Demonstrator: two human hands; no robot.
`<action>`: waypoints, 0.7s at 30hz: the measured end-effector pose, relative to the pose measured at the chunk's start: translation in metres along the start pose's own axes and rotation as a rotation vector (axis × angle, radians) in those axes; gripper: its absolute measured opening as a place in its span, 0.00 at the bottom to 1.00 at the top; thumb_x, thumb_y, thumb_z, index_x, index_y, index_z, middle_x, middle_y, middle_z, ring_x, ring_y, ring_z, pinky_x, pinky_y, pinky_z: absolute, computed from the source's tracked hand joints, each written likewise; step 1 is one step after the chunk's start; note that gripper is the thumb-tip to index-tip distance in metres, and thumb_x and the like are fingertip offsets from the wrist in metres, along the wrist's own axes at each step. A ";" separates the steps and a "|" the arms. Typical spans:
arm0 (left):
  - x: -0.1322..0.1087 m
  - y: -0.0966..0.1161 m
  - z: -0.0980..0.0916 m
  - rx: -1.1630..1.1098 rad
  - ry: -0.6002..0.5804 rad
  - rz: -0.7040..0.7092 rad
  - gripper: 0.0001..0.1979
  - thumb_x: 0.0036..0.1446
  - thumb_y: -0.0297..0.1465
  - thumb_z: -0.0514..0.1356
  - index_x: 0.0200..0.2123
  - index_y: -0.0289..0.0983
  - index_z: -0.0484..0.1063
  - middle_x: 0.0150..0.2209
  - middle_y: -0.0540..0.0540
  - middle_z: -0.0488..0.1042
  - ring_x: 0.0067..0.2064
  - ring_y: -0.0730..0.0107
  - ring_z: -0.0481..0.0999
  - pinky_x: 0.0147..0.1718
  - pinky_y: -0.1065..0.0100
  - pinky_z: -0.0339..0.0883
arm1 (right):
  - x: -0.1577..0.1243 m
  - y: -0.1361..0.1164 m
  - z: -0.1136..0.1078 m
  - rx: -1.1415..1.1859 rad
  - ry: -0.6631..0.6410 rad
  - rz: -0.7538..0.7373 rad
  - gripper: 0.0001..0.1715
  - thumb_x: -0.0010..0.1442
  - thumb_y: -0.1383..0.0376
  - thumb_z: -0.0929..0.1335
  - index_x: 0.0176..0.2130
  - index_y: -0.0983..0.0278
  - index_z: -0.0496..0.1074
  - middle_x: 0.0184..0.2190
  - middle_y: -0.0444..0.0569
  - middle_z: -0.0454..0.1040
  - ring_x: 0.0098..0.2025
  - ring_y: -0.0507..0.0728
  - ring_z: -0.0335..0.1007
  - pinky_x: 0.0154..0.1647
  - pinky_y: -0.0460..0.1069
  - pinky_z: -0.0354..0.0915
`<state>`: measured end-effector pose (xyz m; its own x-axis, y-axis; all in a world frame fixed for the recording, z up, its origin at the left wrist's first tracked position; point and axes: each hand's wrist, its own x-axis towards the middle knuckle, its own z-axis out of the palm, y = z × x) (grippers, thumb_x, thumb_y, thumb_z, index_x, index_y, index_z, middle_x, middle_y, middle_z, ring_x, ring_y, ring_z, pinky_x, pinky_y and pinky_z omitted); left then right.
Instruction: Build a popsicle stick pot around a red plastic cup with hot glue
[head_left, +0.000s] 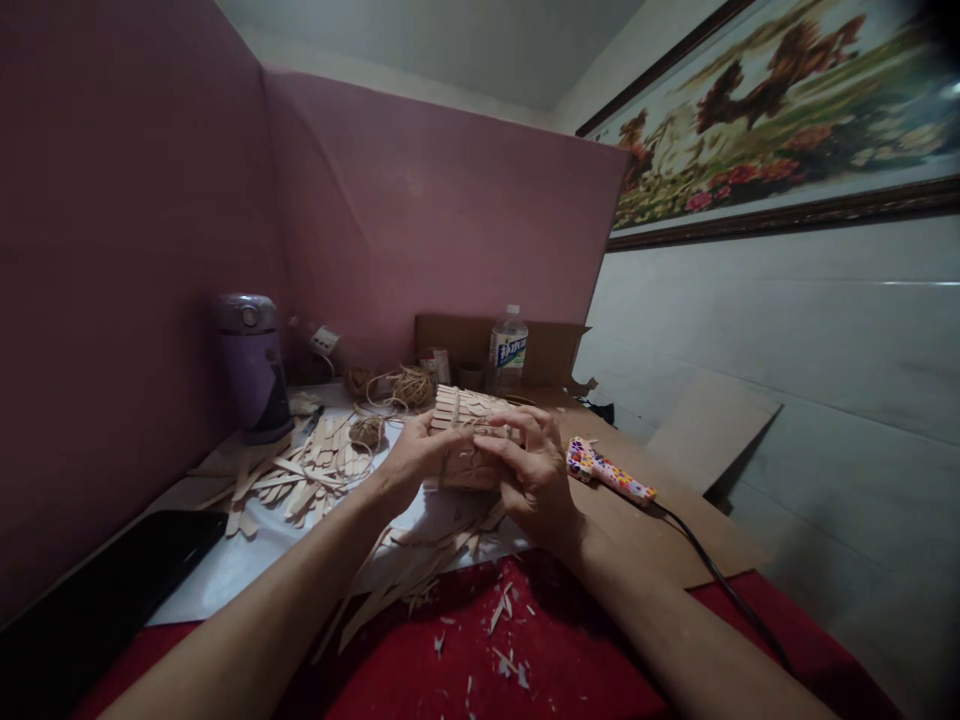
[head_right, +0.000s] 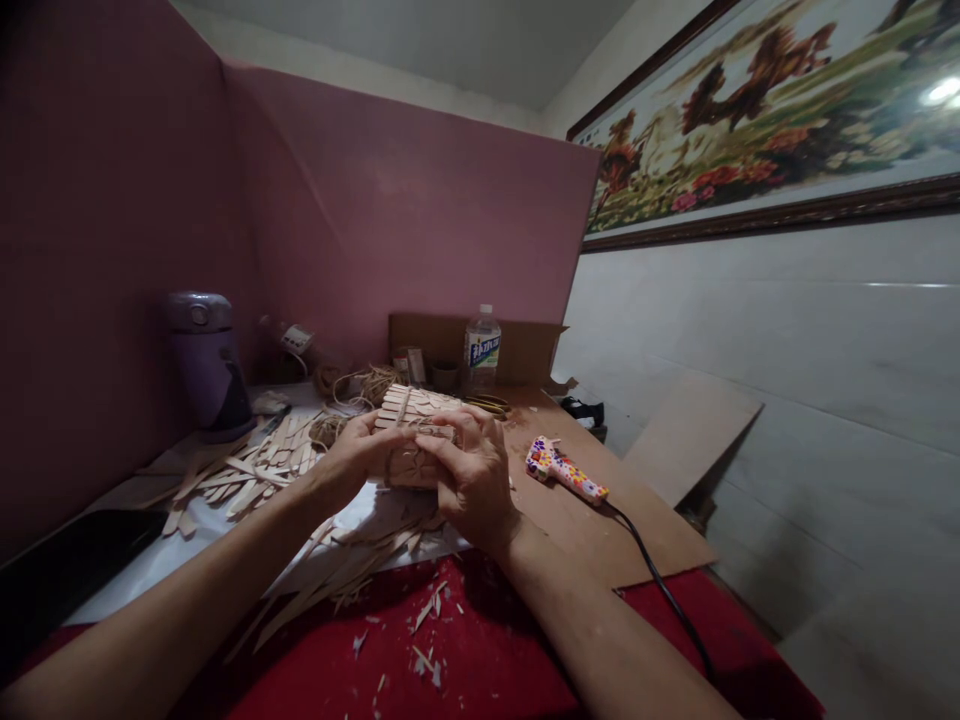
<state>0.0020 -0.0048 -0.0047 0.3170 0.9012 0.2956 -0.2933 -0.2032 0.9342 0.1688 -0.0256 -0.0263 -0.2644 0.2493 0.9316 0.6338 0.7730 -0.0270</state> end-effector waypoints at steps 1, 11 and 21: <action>0.000 0.000 0.000 -0.001 -0.003 -0.001 0.20 0.45 0.33 0.67 0.43 0.32 0.75 0.45 0.38 0.78 0.44 0.56 0.77 0.43 0.62 0.69 | 0.000 0.000 0.000 0.002 -0.001 -0.001 0.21 0.53 0.77 0.65 0.42 0.57 0.75 0.47 0.49 0.70 0.52 0.62 0.59 0.54 0.62 0.60; 0.002 -0.001 -0.001 0.023 0.022 0.005 0.19 0.44 0.32 0.67 0.42 0.34 0.76 0.45 0.40 0.79 0.45 0.57 0.77 0.42 0.64 0.69 | 0.002 -0.001 -0.002 0.016 0.036 0.007 0.21 0.53 0.77 0.64 0.41 0.57 0.74 0.45 0.49 0.70 0.50 0.61 0.59 0.52 0.62 0.61; 0.001 -0.003 -0.002 0.025 0.015 0.010 0.16 0.45 0.28 0.64 0.41 0.34 0.76 0.41 0.43 0.80 0.41 0.62 0.78 0.43 0.65 0.69 | 0.000 -0.002 -0.001 0.017 0.015 -0.005 0.22 0.51 0.77 0.64 0.41 0.58 0.75 0.45 0.50 0.69 0.51 0.62 0.59 0.53 0.62 0.61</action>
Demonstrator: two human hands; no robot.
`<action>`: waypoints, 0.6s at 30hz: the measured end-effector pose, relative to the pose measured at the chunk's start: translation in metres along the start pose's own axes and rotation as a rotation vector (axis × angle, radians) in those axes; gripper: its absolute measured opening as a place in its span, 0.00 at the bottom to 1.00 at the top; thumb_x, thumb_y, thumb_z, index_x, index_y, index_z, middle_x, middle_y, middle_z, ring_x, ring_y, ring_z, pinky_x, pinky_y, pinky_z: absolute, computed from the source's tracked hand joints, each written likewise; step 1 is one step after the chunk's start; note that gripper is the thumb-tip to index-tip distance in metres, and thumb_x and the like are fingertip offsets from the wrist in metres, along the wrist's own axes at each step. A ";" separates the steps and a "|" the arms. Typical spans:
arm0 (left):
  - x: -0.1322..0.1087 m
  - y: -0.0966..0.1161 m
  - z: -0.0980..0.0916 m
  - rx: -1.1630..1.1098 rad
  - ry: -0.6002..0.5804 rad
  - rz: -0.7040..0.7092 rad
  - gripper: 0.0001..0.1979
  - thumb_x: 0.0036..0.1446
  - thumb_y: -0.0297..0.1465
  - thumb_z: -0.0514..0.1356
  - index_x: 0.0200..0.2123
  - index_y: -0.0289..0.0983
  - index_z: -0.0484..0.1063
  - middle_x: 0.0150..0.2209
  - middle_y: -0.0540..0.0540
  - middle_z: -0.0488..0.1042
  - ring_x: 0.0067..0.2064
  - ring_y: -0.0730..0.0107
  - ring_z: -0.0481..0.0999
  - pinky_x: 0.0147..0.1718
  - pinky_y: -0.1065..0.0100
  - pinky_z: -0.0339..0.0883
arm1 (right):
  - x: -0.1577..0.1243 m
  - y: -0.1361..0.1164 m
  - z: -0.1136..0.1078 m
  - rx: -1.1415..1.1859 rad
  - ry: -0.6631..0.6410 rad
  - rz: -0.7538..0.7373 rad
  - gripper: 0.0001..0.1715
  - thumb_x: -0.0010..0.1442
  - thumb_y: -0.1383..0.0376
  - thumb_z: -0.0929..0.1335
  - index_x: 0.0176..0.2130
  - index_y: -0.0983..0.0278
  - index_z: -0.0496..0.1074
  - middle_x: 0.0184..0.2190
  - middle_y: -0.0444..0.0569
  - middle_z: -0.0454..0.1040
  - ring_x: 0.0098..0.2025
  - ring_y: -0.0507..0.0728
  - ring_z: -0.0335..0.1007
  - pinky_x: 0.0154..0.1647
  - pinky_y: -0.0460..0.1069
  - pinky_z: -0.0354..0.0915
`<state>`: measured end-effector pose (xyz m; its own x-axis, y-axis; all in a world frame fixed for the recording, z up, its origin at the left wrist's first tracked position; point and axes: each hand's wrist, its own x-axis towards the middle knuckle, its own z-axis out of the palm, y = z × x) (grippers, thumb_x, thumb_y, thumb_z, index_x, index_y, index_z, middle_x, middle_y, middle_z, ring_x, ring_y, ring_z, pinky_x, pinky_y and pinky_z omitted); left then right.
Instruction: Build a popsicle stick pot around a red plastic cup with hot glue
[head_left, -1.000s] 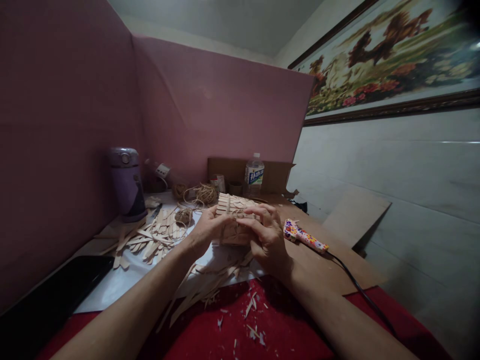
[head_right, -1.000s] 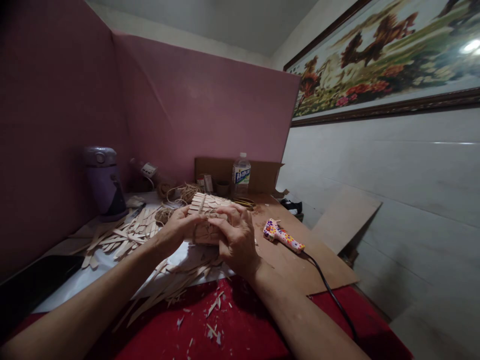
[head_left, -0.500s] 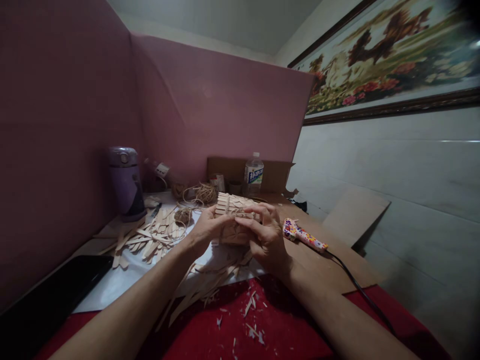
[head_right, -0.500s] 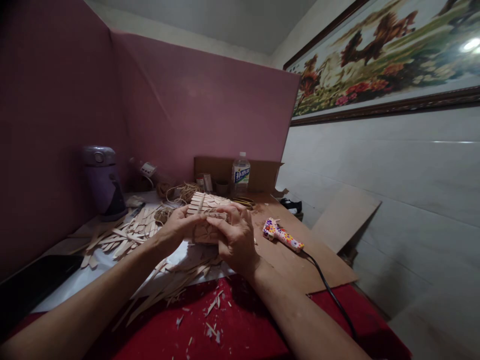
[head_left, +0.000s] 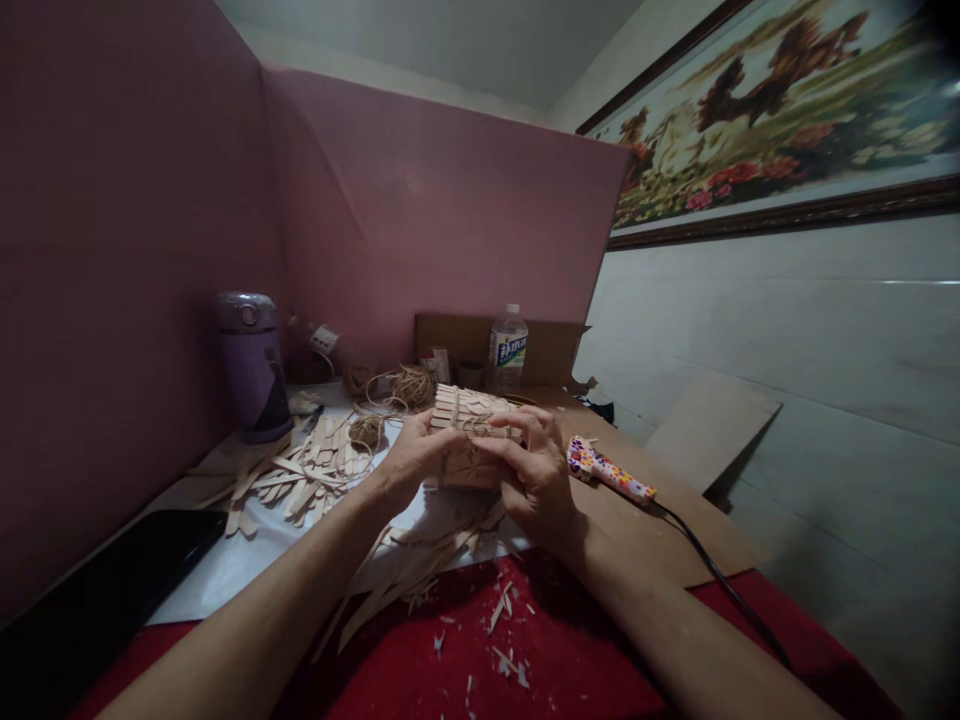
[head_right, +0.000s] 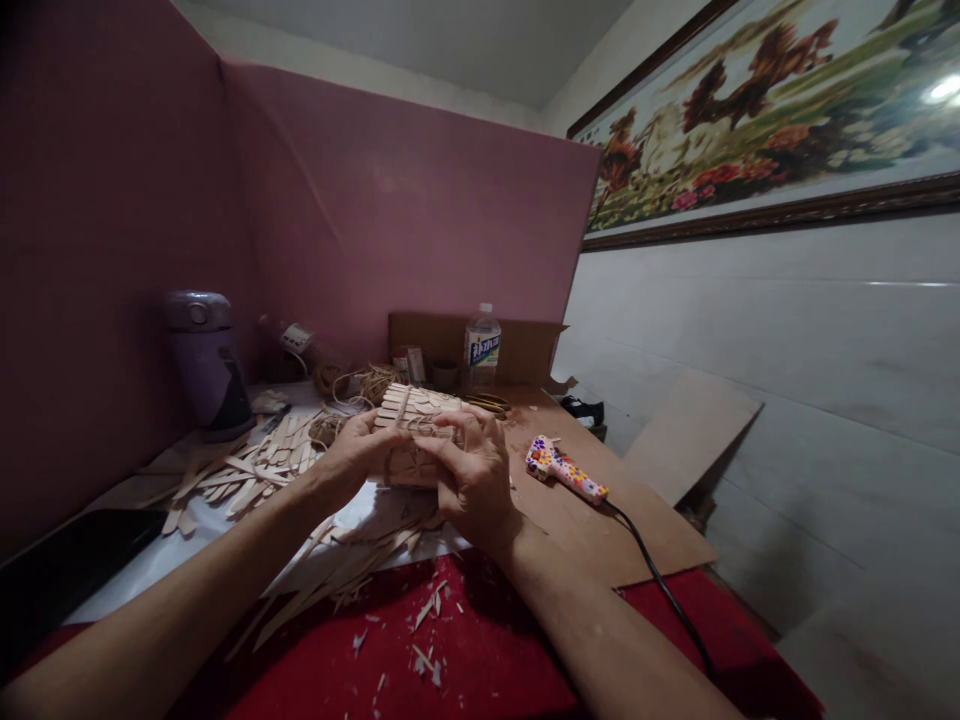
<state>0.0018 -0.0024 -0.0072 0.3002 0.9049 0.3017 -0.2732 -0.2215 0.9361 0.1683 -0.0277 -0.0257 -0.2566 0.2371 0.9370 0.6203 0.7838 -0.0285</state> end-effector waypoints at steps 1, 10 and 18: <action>0.000 0.000 0.000 0.007 0.006 0.000 0.16 0.45 0.28 0.64 0.41 0.33 0.76 0.40 0.43 0.80 0.41 0.62 0.78 0.42 0.65 0.69 | 0.000 0.000 0.000 -0.003 0.001 0.000 0.22 0.51 0.77 0.64 0.41 0.58 0.75 0.45 0.50 0.69 0.51 0.62 0.59 0.53 0.62 0.61; -0.001 0.002 0.000 -0.003 -0.010 0.023 0.19 0.45 0.28 0.63 0.43 0.33 0.76 0.40 0.42 0.80 0.41 0.61 0.78 0.43 0.64 0.68 | -0.002 0.002 0.000 -0.037 -0.064 0.009 0.16 0.55 0.71 0.67 0.43 0.57 0.76 0.47 0.50 0.69 0.53 0.63 0.58 0.55 0.62 0.59; -0.001 0.004 0.002 -0.012 -0.013 0.024 0.20 0.43 0.28 0.64 0.43 0.33 0.76 0.39 0.43 0.80 0.38 0.61 0.78 0.41 0.64 0.69 | -0.001 0.002 -0.001 -0.048 -0.073 0.007 0.17 0.55 0.70 0.67 0.43 0.57 0.76 0.48 0.50 0.68 0.54 0.63 0.57 0.55 0.62 0.59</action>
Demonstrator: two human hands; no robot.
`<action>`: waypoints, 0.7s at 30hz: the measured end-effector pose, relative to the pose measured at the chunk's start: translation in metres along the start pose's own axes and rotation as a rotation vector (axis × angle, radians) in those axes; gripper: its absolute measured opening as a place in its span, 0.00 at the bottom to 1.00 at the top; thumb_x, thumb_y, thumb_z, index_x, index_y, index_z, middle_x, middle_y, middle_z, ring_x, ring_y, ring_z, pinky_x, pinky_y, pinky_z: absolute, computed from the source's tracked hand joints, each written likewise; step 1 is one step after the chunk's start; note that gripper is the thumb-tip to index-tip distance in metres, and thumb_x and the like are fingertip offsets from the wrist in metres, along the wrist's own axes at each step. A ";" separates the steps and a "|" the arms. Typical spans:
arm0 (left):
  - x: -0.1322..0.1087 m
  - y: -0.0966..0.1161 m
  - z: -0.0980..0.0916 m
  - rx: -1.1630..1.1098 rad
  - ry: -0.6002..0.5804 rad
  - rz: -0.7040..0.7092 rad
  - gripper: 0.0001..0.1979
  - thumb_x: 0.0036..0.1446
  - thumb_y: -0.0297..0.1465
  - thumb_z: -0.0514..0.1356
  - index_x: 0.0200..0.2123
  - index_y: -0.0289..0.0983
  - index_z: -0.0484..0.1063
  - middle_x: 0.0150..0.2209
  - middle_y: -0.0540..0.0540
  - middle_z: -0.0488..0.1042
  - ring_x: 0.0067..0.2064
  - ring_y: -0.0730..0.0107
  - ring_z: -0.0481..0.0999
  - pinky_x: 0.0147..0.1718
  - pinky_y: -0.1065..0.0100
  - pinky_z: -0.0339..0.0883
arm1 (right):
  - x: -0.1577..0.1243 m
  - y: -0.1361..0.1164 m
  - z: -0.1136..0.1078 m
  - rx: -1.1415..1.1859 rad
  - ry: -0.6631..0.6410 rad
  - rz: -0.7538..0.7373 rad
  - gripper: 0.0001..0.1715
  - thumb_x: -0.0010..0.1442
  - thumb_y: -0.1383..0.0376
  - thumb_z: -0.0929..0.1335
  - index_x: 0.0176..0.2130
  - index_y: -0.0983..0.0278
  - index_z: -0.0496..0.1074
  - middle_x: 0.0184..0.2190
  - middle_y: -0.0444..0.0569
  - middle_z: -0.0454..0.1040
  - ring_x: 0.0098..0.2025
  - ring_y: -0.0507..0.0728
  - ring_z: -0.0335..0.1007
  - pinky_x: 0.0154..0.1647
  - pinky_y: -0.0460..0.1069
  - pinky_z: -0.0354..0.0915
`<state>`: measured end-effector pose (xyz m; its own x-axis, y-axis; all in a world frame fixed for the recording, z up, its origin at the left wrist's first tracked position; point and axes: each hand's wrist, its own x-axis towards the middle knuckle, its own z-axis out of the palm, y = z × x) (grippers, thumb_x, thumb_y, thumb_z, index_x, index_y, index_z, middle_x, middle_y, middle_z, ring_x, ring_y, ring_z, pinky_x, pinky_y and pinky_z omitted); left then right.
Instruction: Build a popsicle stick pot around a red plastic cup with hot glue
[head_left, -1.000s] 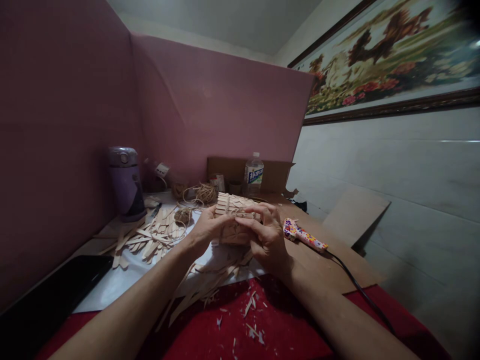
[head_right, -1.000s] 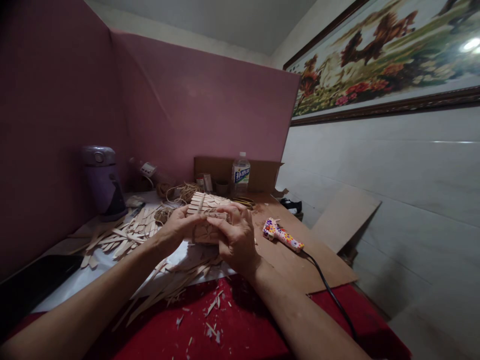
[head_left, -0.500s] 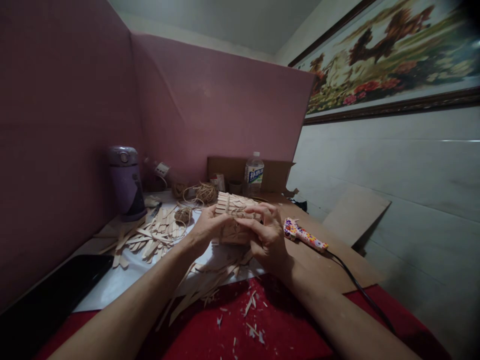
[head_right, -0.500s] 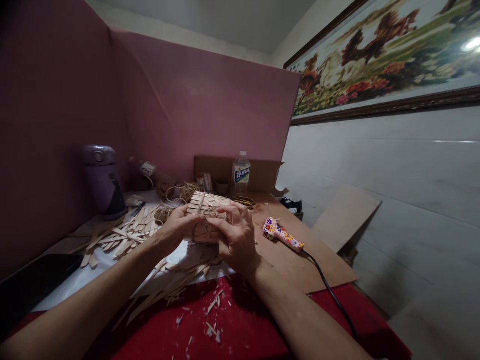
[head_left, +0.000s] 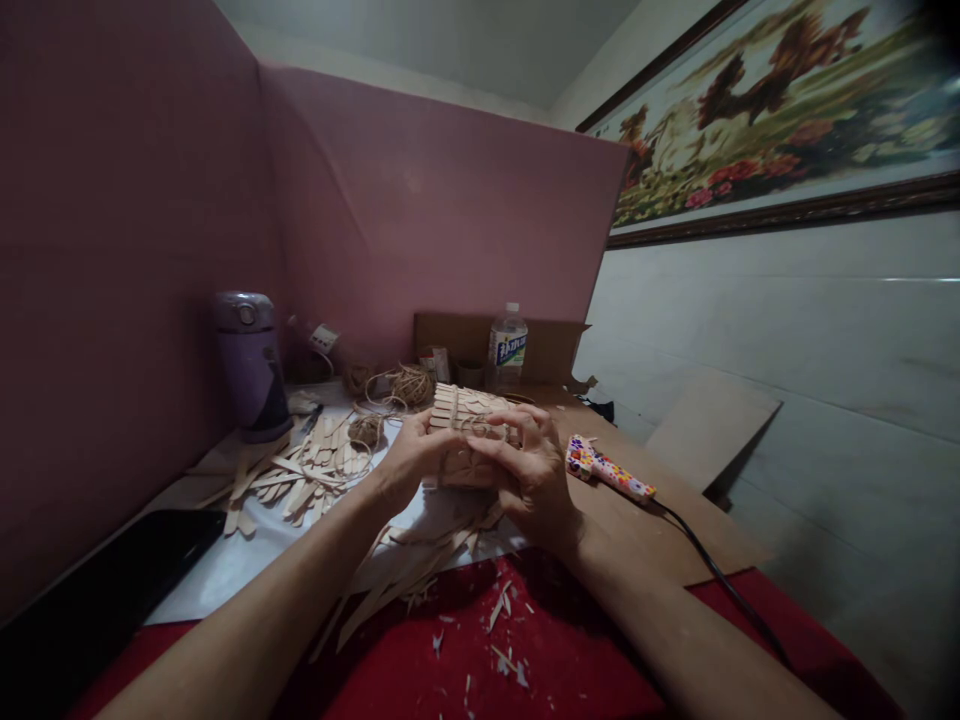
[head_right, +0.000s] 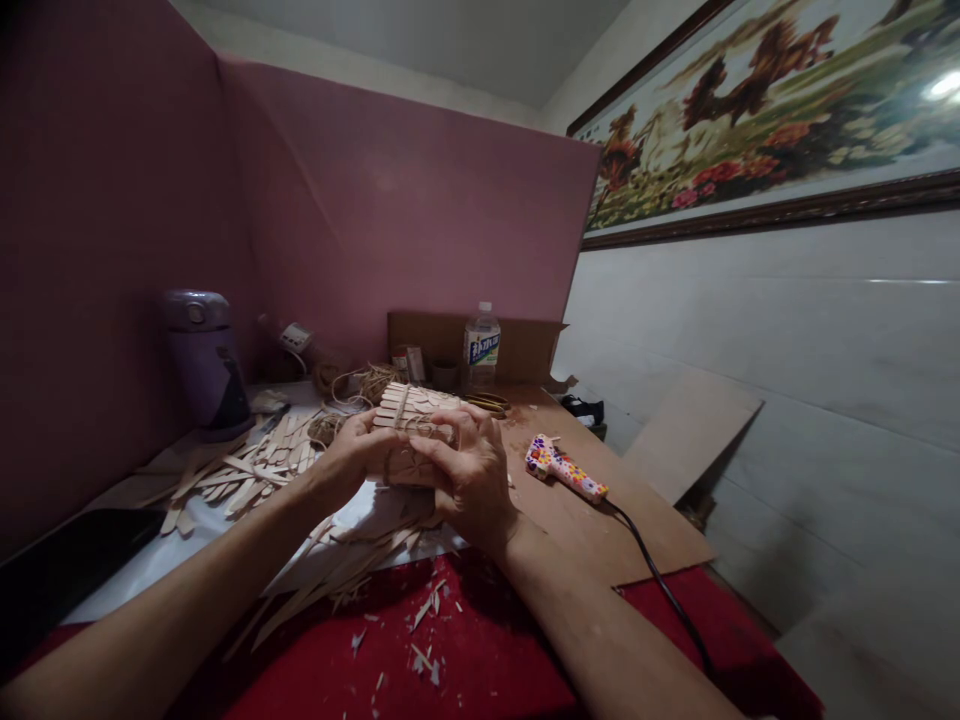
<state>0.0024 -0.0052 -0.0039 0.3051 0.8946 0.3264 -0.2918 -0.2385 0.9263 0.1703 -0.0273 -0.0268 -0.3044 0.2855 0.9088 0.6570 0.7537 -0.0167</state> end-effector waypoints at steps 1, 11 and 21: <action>0.000 -0.001 -0.001 -0.005 -0.001 -0.005 0.20 0.43 0.29 0.64 0.43 0.33 0.76 0.39 0.42 0.80 0.38 0.61 0.78 0.42 0.64 0.69 | 0.000 0.000 0.000 0.002 0.003 -0.001 0.17 0.55 0.71 0.67 0.43 0.57 0.76 0.48 0.50 0.68 0.54 0.63 0.57 0.54 0.62 0.60; 0.001 -0.004 -0.003 0.002 -0.002 -0.013 0.17 0.44 0.28 0.65 0.41 0.33 0.76 0.41 0.42 0.80 0.41 0.60 0.79 0.44 0.62 0.69 | 0.003 -0.001 0.000 0.045 0.107 0.083 0.23 0.56 0.77 0.63 0.44 0.55 0.74 0.44 0.48 0.71 0.49 0.61 0.62 0.52 0.61 0.61; 0.002 -0.004 -0.004 -0.005 -0.040 0.007 0.16 0.46 0.28 0.64 0.42 0.34 0.76 0.42 0.43 0.80 0.45 0.59 0.78 0.42 0.65 0.70 | 0.002 -0.003 -0.001 0.051 0.078 0.009 0.20 0.51 0.77 0.64 0.38 0.58 0.76 0.44 0.49 0.70 0.50 0.62 0.60 0.53 0.62 0.61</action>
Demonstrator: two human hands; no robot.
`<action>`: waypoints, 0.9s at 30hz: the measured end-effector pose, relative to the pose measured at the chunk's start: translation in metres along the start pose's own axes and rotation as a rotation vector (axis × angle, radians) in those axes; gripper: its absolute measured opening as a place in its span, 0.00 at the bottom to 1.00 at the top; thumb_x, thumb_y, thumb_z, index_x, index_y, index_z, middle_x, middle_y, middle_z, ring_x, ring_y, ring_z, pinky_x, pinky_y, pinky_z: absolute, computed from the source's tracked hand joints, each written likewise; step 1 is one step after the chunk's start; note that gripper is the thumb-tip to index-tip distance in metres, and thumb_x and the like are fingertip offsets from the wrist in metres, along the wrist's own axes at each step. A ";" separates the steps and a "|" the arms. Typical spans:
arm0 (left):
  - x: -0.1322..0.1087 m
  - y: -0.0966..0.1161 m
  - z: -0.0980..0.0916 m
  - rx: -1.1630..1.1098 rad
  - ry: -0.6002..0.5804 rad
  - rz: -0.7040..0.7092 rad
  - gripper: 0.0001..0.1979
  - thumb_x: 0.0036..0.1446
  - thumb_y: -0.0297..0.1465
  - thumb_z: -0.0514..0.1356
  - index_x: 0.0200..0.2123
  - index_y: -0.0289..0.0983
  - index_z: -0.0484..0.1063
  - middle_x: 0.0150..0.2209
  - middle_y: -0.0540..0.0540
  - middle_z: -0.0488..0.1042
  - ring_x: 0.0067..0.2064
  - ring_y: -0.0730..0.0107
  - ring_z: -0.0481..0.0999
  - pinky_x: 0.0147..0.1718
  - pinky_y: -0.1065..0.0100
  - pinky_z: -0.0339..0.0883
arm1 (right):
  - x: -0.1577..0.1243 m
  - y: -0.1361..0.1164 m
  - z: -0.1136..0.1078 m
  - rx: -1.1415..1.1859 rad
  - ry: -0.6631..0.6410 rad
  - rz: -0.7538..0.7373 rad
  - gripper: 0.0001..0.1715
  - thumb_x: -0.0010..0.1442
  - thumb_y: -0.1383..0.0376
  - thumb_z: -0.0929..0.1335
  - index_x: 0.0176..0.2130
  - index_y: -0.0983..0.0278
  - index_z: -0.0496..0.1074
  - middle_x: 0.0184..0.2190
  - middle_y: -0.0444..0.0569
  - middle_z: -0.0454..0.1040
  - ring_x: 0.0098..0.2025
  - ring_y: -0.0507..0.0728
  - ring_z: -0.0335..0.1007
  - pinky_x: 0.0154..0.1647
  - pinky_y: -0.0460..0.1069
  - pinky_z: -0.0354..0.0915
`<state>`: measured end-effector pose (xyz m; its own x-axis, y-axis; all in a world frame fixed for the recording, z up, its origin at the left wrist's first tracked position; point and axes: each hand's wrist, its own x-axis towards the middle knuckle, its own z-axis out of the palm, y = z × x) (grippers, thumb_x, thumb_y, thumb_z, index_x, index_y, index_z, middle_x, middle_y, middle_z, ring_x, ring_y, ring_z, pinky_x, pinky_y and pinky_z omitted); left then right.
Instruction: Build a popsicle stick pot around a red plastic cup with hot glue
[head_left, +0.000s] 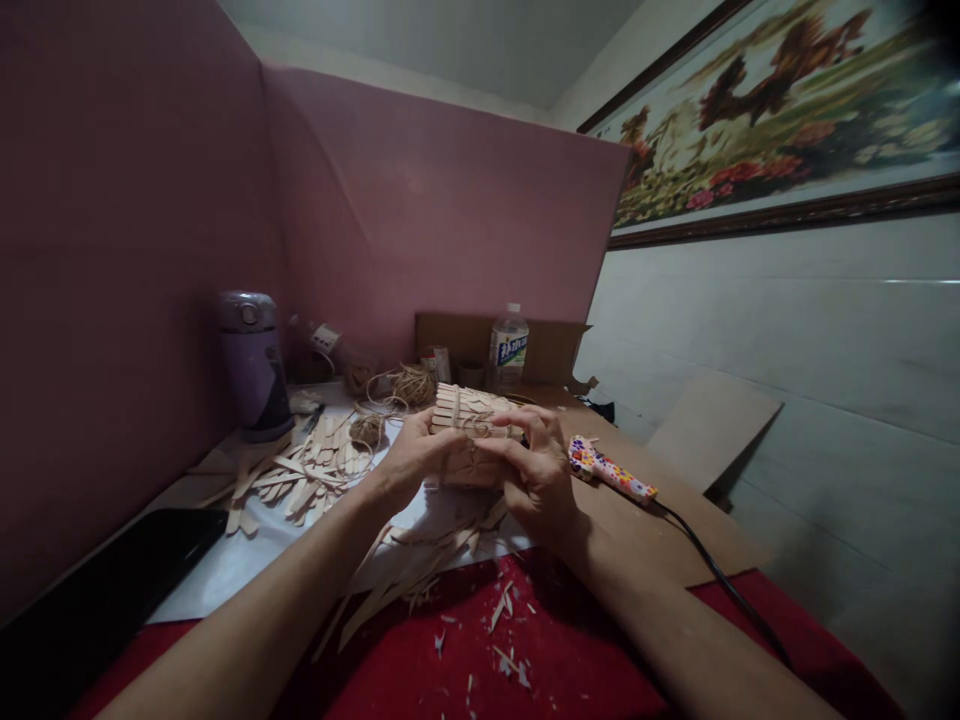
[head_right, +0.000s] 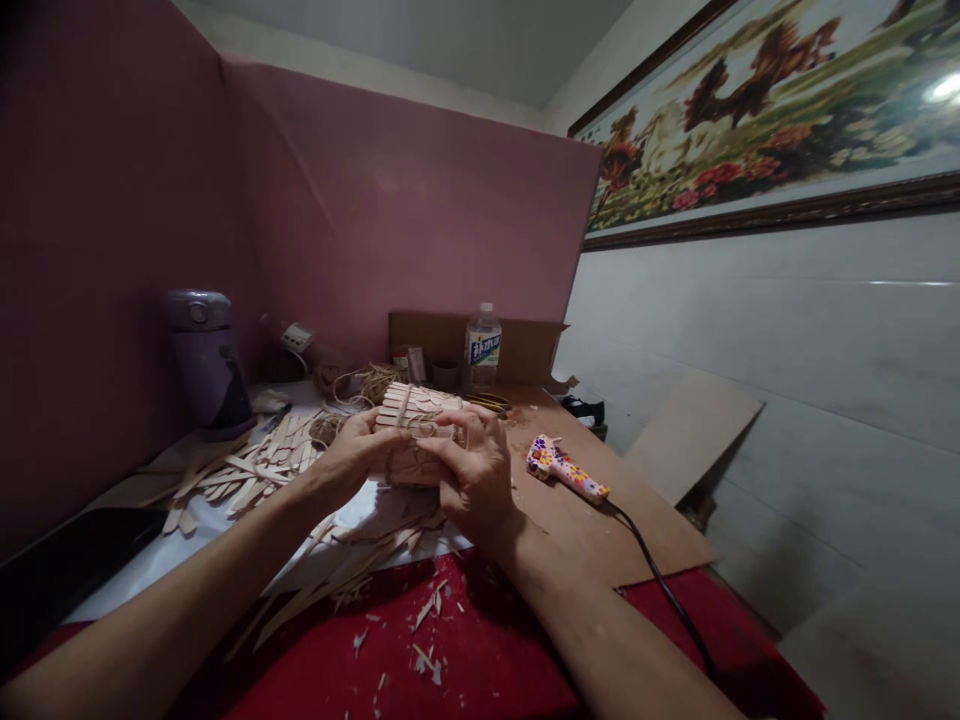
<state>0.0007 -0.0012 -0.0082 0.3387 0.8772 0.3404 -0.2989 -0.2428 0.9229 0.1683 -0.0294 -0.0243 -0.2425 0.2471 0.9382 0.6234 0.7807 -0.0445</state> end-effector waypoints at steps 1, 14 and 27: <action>0.000 0.000 0.000 -0.001 0.004 0.001 0.17 0.46 0.27 0.64 0.42 0.34 0.76 0.42 0.43 0.80 0.44 0.59 0.78 0.42 0.65 0.70 | 0.000 0.000 0.000 -0.004 -0.007 -0.006 0.19 0.52 0.77 0.64 0.38 0.58 0.76 0.45 0.49 0.70 0.50 0.62 0.60 0.53 0.62 0.61; -0.001 0.002 0.001 0.028 0.021 0.004 0.17 0.45 0.30 0.65 0.42 0.34 0.76 0.43 0.41 0.80 0.45 0.57 0.78 0.42 0.64 0.70 | -0.001 0.001 0.000 -0.009 -0.011 -0.001 0.20 0.52 0.75 0.65 0.40 0.56 0.76 0.45 0.49 0.70 0.51 0.62 0.60 0.53 0.62 0.61; -0.001 0.001 0.001 0.005 0.011 0.008 0.17 0.45 0.30 0.65 0.42 0.34 0.76 0.41 0.42 0.80 0.45 0.57 0.78 0.44 0.62 0.69 | -0.001 0.003 0.001 -0.075 -0.061 -0.016 0.19 0.52 0.73 0.66 0.42 0.56 0.76 0.46 0.49 0.69 0.52 0.63 0.58 0.53 0.62 0.61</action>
<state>0.0008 -0.0024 -0.0072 0.3262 0.8798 0.3458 -0.2975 -0.2517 0.9209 0.1697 -0.0272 -0.0262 -0.2964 0.2717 0.9156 0.6726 0.7400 -0.0019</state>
